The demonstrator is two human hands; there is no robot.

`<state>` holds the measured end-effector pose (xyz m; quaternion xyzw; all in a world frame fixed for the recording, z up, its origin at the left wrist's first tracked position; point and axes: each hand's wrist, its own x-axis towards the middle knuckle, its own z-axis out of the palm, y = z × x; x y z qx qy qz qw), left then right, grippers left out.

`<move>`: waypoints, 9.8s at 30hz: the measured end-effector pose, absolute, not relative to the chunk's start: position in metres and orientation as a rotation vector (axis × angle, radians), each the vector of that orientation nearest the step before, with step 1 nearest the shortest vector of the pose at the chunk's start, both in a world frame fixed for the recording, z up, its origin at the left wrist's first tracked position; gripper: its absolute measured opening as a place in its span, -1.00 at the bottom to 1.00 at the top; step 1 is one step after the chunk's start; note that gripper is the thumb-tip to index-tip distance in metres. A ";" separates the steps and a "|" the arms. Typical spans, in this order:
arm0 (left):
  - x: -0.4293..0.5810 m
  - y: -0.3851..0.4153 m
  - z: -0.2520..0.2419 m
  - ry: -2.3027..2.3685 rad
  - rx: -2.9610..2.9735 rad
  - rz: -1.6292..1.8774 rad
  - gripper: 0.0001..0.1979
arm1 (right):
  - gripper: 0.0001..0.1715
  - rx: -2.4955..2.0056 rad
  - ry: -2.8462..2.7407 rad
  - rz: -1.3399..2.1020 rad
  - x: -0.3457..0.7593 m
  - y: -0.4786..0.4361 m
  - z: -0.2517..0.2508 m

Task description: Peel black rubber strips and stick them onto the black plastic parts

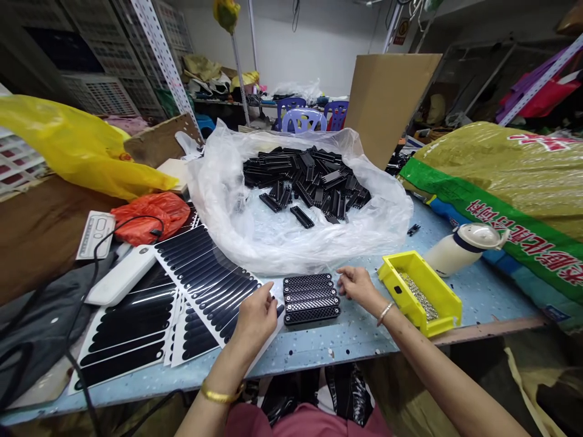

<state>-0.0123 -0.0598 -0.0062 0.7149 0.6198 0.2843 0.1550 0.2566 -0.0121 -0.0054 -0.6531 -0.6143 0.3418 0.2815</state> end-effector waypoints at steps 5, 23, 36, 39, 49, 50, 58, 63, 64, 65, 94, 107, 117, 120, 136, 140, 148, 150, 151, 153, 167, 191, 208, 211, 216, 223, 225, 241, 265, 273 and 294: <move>-0.058 -0.139 -0.027 1.541 2.604 0.813 -0.43 | -0.71 -1.613 -1.628 0.806 0.267 -0.053 0.015; -0.105 -0.224 -0.015 2.134 0.986 1.128 -0.63 | -0.73 -1.024 -2.114 0.688 0.163 -0.149 -0.007; -0.069 -0.215 -0.006 1.332 0.210 1.308 -0.61 | -0.78 -0.961 -2.207 0.759 0.130 -0.146 -0.003; -0.069 -0.217 -0.005 1.313 0.185 1.336 -0.60 | -0.84 -0.919 -2.244 0.787 0.101 -0.149 0.002; -0.069 -0.220 0.001 1.290 0.278 1.319 -0.65 | -0.62 -1.173 -2.313 0.880 0.058 -0.153 -0.005; -0.069 -0.219 0.002 1.293 0.286 1.313 -0.65 | -0.63 -1.199 -2.300 0.895 0.056 -0.151 -0.006; -0.080 -0.215 -0.011 1.465 0.228 1.319 -0.63 | -0.67 -1.210 -1.704 1.514 0.085 -0.128 0.007; -0.091 -0.210 -0.021 1.593 0.296 1.283 -0.56 | -0.72 -1.143 -1.208 1.452 0.192 -0.108 0.040; -0.095 -0.210 -0.023 1.620 0.331 1.255 -0.53 | -0.74 -1.128 -1.145 1.411 0.211 -0.107 0.047; -0.098 -0.210 -0.024 1.652 0.374 1.219 -0.51 | -0.76 -1.126 -1.112 1.367 0.228 -0.107 0.053; 0.042 -0.133 0.032 1.172 0.726 1.049 -0.60 | -0.83 -0.970 -2.292 0.360 0.241 -0.117 0.053; 0.041 -0.136 0.026 1.134 0.648 1.007 -0.61 | -0.81 -0.856 -2.348 0.306 0.228 -0.114 0.022; 0.011 -0.133 -0.004 1.584 1.099 1.163 -0.57 | -0.80 -0.885 -2.399 0.257 0.251 -0.117 0.035; 0.001 -0.119 -0.016 1.672 1.337 1.085 -0.67 | -0.83 -0.973 -2.254 0.428 0.267 -0.104 0.039; -0.005 -0.102 -0.018 1.395 1.893 0.900 -0.84 | -0.82 -1.027 -2.258 0.471 0.267 -0.086 0.020; -0.010 -0.103 -0.016 1.294 2.056 0.940 -0.86 | -0.80 -1.015 -2.346 0.421 0.267 -0.094 0.025; -0.016 -0.100 -0.019 1.258 2.090 0.888 -0.84 | -0.81 -0.963 -2.370 0.399 0.254 -0.091 0.018; -0.015 -0.101 -0.018 1.290 2.031 0.868 -0.83 | -0.82 -0.975 -2.387 0.416 0.252 -0.092 0.018; -0.014 -0.102 -0.017 1.309 1.980 0.863 -0.82 | -0.82 -0.975 -2.390 0.415 0.251 -0.092 0.019; -0.012 -0.103 -0.017 1.353 1.829 0.872 -0.78 | -0.82 -0.960 -2.387 0.398 0.249 -0.093 0.019; -0.002 -0.110 -0.017 1.369 1.267 0.941 -0.76 | -0.78 -0.890 -2.451 0.288 0.230 -0.087 0.018; -0.003 -0.110 -0.022 1.376 1.268 0.900 -0.75 | -0.79 -0.939 -2.617 0.290 0.225 -0.085 0.024; -0.002 -0.109 -0.020 1.361 1.208 0.897 -0.75 | -0.77 -0.969 -2.654 0.471 0.229 -0.077 0.027; -0.003 -0.109 -0.020 1.352 1.228 0.890 -0.76 | -0.79 -0.970 -2.624 0.500 0.230 -0.077 0.026; -0.003 -0.109 -0.022 1.357 1.239 0.890 -0.75 | -0.81 -0.979 -2.656 0.468 0.229 -0.078 0.027; -0.005 -0.111 -0.023 1.355 1.254 0.887 -0.75 | -0.77 -0.964 -2.708 0.454 0.229 -0.079 0.029; -0.005 -0.110 -0.022 1.351 1.260 0.891 -0.76 | -0.80 -0.960 -2.665 0.479 0.230 -0.080 0.028; -0.005 -0.110 -0.023 1.346 1.237 0.882 -0.74 | -0.83 -0.951 -2.508 0.570 0.235 -0.081 0.024; -0.004 -0.109 -0.023 1.363 1.234 0.877 -0.73 | -0.74 -0.994 -2.705 0.476 0.228 -0.080 0.027; -0.005 -0.109 -0.020 1.354 1.288 0.882 -0.75 | -0.73 -0.997 -2.735 0.424 0.228 -0.080 0.026; 0.011 -0.106 -0.011 1.487 1.154 0.947 -0.80 | -0.86 -0.894 -2.534 0.601 0.241 -0.077 0.013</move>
